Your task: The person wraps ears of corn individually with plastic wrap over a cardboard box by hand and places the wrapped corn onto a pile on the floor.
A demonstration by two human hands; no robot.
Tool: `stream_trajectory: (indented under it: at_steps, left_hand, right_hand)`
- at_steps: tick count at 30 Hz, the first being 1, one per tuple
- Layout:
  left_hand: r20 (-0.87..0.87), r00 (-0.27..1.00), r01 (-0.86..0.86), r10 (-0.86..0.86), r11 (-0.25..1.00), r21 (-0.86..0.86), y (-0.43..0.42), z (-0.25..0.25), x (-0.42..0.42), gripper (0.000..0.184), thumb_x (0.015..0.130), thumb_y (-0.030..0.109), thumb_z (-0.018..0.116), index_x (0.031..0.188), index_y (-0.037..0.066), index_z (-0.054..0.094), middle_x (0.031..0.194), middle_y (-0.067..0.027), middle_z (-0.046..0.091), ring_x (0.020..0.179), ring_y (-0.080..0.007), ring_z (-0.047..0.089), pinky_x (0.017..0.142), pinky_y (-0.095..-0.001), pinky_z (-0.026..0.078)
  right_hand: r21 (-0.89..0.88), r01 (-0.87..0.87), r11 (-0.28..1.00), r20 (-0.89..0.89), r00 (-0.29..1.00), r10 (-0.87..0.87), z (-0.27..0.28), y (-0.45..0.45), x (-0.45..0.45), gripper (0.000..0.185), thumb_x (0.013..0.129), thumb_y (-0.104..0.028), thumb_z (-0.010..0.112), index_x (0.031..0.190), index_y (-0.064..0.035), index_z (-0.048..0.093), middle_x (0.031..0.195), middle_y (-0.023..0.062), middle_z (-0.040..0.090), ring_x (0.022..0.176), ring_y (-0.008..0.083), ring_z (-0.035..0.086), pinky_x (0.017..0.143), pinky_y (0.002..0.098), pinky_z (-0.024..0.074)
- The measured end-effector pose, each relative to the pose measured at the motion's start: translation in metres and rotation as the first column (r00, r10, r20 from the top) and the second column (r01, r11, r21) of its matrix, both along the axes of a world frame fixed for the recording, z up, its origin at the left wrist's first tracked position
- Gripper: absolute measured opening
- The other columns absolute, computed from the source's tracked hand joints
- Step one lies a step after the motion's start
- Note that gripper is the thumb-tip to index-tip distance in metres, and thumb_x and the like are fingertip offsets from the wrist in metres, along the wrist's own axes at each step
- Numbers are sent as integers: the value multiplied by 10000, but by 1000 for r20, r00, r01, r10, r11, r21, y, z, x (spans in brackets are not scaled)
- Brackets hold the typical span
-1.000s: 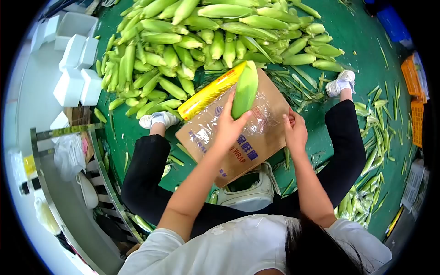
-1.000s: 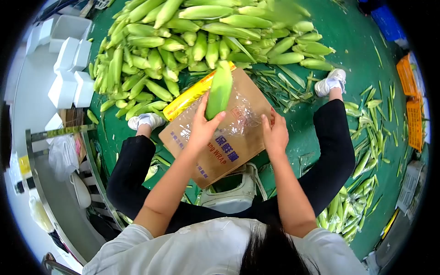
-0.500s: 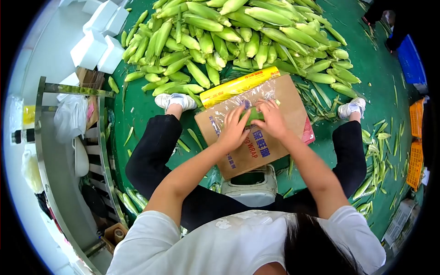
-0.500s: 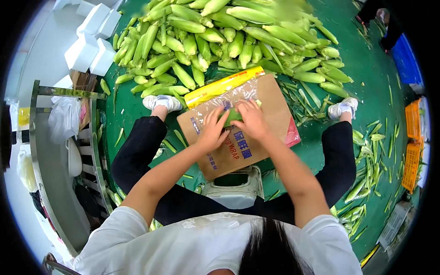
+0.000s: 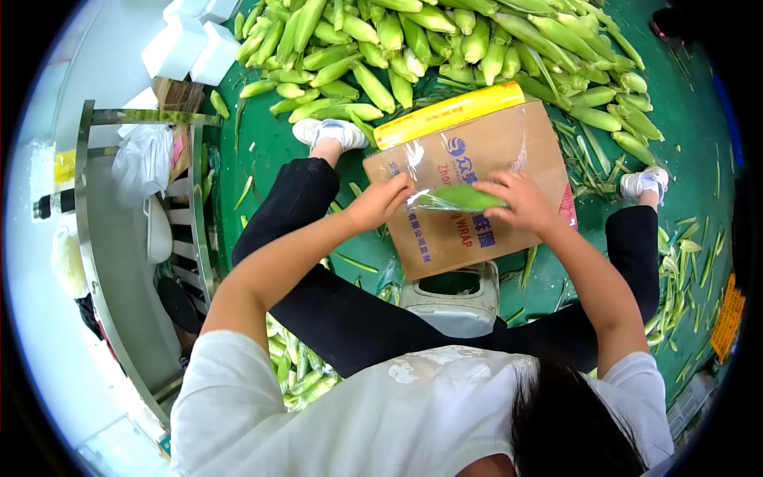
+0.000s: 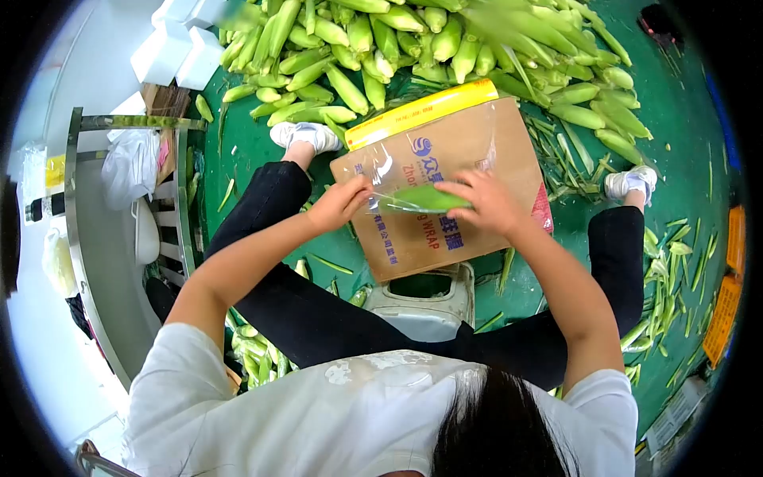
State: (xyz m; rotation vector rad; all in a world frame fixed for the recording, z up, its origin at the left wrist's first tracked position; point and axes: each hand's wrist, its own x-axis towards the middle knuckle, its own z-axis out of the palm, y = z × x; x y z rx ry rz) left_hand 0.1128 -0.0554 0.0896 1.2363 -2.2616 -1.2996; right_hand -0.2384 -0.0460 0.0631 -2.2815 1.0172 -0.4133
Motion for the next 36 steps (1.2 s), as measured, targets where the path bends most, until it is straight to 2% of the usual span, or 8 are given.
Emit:
stream_trajectory:
  at_steps: [9,13,16,23,28,31,35,36]
  left_hand:
    - [225,919,394,-324,731,-557,-70,-54,-99,314,820,210,766,1068,112,602,907,-127,647,857,-337,641,764,-389,520]
    - [352,914,114,-203,959,259,-167,-29,-99,369,853,218,752,1139,65,578,832,-76,678,785,-219,671,686,-347,528]
    - [50,987,-152,153,988,-16,-196,-17,-99,371,915,235,695,1197,37,558,896,-72,692,832,-166,661,738,-328,532]
    - [158,943,331,-292,873,-359,-121,-91,-167,408,1017,452,454,1315,236,629,1553,-37,383,1477,-220,256,1166,-563,206]
    - [336,873,487,-355,691,-535,-93,-86,-173,426,981,470,469,1399,406,522,1615,7,277,1503,-230,206,1181,-601,160]
    - [410,819,573,-402,598,-559,-89,-62,-175,489,966,387,498,1453,387,450,1602,-8,301,1478,-231,271,1179,-575,202]
    - [416,846,527,-335,646,-552,-51,-69,-184,537,945,289,514,1472,227,438,1596,-86,299,1472,-256,280,1175,-559,220]
    - [436,840,531,-321,649,-545,-37,-70,-189,547,946,297,513,1477,203,425,1596,-94,295,1472,-260,278,1178,-554,214]
  right_hand:
    - [-197,211,957,-108,966,-236,-13,-11,32,375,891,-335,640,1192,-111,630,1183,112,588,1208,293,507,1074,457,345]
    - [-76,443,893,-220,866,-448,3,-70,60,385,885,-365,648,1167,-104,619,1197,109,599,1186,310,525,1028,465,385]
    - [70,281,957,-223,940,-260,-15,-74,80,435,839,-380,707,1175,-120,617,1178,99,622,1125,318,571,980,468,428]
    - [-62,16,998,-264,964,-32,-14,-40,90,691,594,-333,883,1220,-153,653,1145,117,676,1046,288,651,923,412,502]
    - [636,-269,723,-334,749,573,12,-50,81,685,643,-608,771,1074,-77,734,1074,107,719,946,262,679,802,389,549]
    - [948,-229,-219,310,811,496,-25,29,72,650,840,-518,730,1299,-76,603,1091,71,693,929,210,647,813,357,538]
    - [717,-492,-494,644,739,198,4,113,41,477,915,-406,683,1209,-37,610,1041,115,686,899,197,668,847,358,535]
    - [775,-594,-214,631,740,231,26,125,29,502,905,-395,697,1238,-32,603,1088,114,677,960,190,646,891,347,510]
